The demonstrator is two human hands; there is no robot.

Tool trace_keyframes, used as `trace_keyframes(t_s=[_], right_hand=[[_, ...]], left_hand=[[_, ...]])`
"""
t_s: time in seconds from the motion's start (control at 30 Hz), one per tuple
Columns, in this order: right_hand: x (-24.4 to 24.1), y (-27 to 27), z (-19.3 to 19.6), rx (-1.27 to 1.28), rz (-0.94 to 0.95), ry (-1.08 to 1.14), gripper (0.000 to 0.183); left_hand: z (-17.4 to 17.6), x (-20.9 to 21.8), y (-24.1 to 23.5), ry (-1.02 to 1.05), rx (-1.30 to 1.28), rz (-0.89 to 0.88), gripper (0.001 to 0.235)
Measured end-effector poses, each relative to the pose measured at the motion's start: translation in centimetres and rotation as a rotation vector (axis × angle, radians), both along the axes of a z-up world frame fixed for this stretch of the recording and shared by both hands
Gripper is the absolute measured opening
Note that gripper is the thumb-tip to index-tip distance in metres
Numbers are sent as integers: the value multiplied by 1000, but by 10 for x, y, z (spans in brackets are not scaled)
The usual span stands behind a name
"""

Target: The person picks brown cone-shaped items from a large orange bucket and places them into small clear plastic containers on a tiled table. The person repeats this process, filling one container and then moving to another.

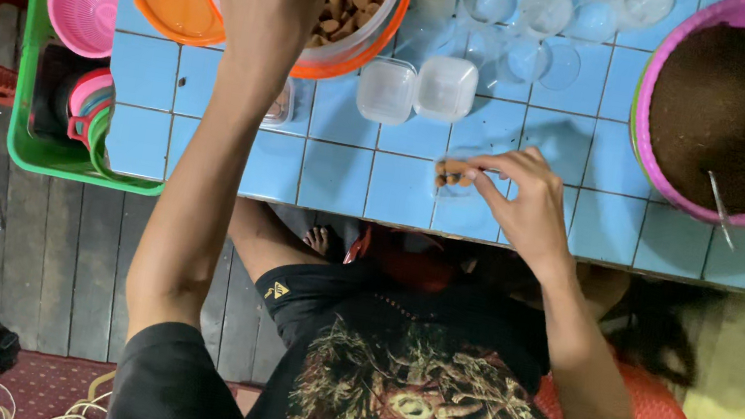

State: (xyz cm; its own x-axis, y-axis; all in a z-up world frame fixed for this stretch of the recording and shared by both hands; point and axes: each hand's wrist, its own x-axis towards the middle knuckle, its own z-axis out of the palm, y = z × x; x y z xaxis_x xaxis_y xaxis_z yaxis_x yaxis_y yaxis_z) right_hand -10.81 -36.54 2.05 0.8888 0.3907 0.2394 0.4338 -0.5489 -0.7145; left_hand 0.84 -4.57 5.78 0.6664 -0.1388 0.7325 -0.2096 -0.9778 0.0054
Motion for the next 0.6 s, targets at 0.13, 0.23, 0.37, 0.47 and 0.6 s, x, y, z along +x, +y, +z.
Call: trace_keyframes(t_s=[0.13, 0.23, 0.37, 0.47, 0.6], right_hand=[[-9, -10, -32, -134, 92, -56, 11], [-15, -15, -58, -282, 115, -91, 10], [-20, -12, -75, -372, 97, -90, 12], [-21, -6, -76, -407, 107, -58, 14], [-19, -4, -89, -386, 141, -67, 9]], left_hand=[[19, -26, -18, 11, -79, -129, 11], [27, -47, -32, 76, -138, -194, 9], [32, -72, -48, 142, -205, -253, 6], [24, -85, -57, 192, -270, -283, 1], [9, -95, -64, 229, -308, -300, 4]])
